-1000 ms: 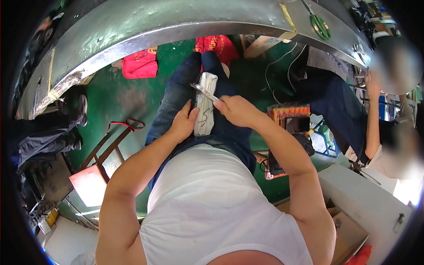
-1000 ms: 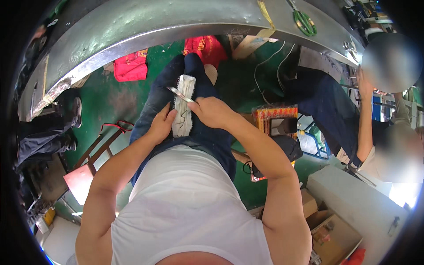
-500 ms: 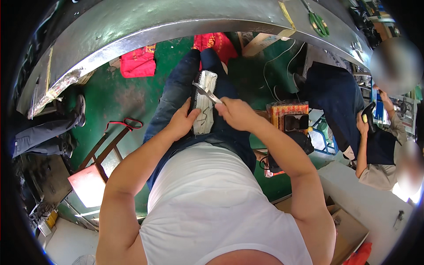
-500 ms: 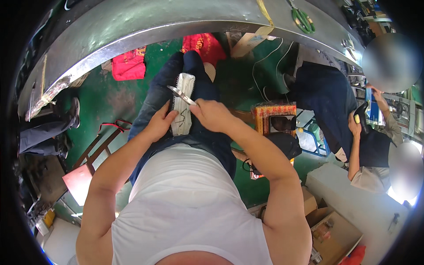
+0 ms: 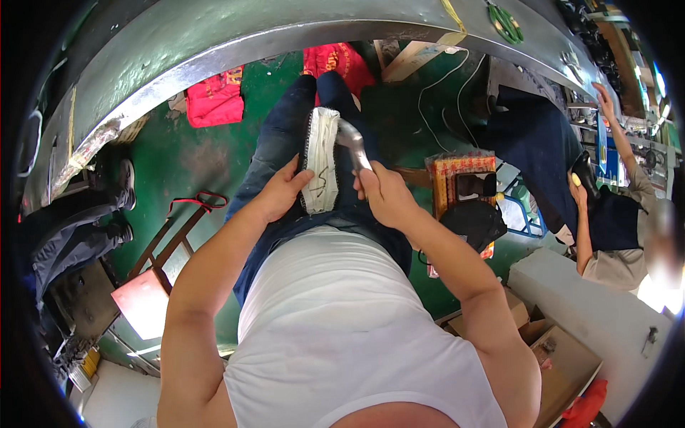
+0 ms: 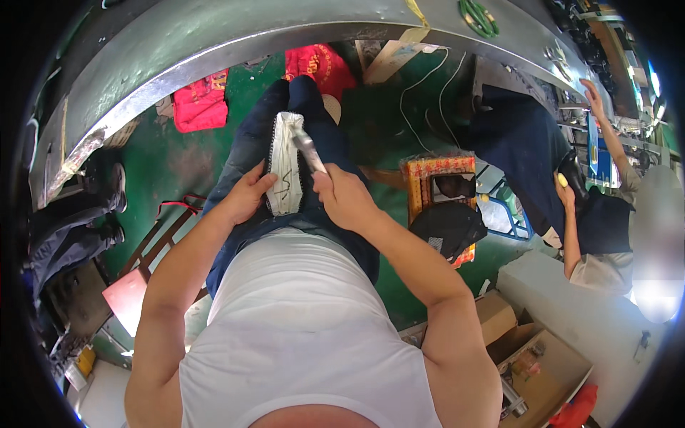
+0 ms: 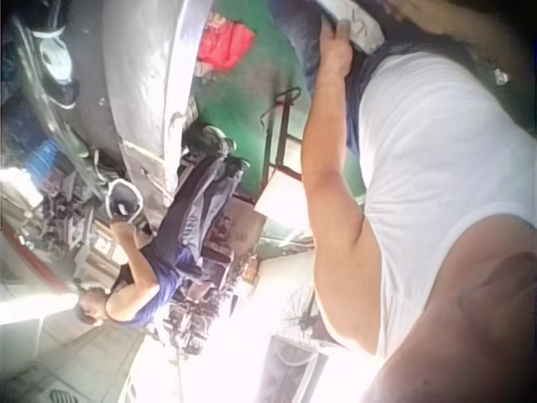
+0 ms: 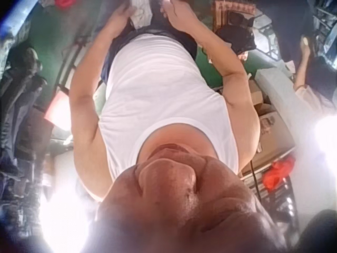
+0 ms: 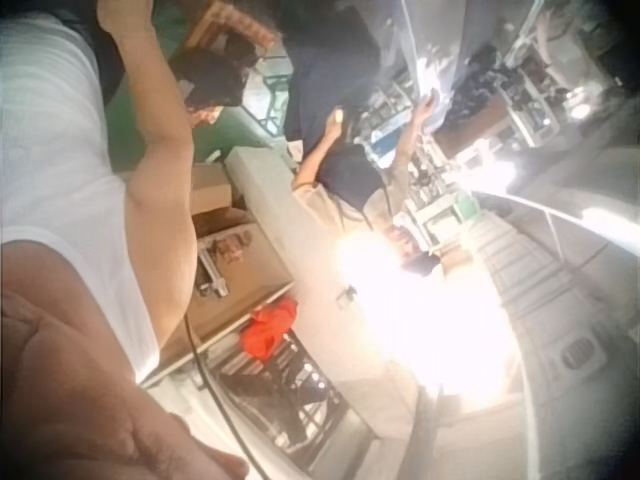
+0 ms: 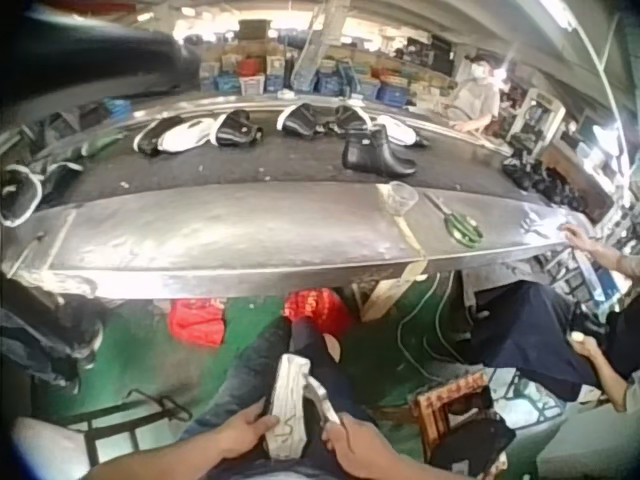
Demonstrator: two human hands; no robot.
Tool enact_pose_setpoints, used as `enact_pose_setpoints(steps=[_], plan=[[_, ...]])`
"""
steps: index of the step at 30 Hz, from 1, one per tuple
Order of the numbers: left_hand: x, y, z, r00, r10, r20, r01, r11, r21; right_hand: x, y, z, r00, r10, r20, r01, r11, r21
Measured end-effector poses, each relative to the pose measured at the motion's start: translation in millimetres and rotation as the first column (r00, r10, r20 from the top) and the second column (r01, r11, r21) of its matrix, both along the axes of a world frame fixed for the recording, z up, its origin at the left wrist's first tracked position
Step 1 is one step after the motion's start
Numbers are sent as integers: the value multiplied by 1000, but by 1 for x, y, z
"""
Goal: Using pliers to pull and secure shoe upper materials onto the lasting board at a factory workbench.
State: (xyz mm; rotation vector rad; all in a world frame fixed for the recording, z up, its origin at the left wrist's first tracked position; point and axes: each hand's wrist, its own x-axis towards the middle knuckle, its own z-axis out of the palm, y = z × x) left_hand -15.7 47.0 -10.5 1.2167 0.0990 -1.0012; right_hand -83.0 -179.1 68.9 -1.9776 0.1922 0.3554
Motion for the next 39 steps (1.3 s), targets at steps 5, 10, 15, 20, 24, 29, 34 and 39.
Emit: enact_pose_setpoints(steps=[5, 10, 15, 20, 24, 29, 34, 39], plan=[[2, -3, -8, 1000, 15, -6, -15, 1000, 13, 17, -6, -22, 919, 201, -339, -263, 954, -146], [2, 0, -13, 1000, 8, 22, -8, 1000, -7, 8, 5, -32, 987, 86, -134, -109, 978, -179], [1, -1, 4, 997, 43, -64, -40, 998, 49, 15, 4, -13, 998, 55, 42, -47, 984, -174], [1, -2, -4, 996, 56, -70, -55, 998, 16, 26, 7, -24, 914, 202, -351, -303, 916, -262], [4, -2, -3, 994, 39, -103, -40, 999, -14, 0, 7, -20, 998, -61, 28, 63, 994, -89], [5, 3, -20, 993, 60, -105, -58, 998, 25, 16, 3, -17, 980, 148, -136, -176, 958, -228], [11, -9, 10, 976, 81, -201, -75, 997, 34, -4, -3, -48, 954, 143, -264, -192, 967, -169], [37, -28, 16, 992, -118, -41, 123, 862, 492, 9, -18, -40, 953, -103, -285, 155, 974, 167]])
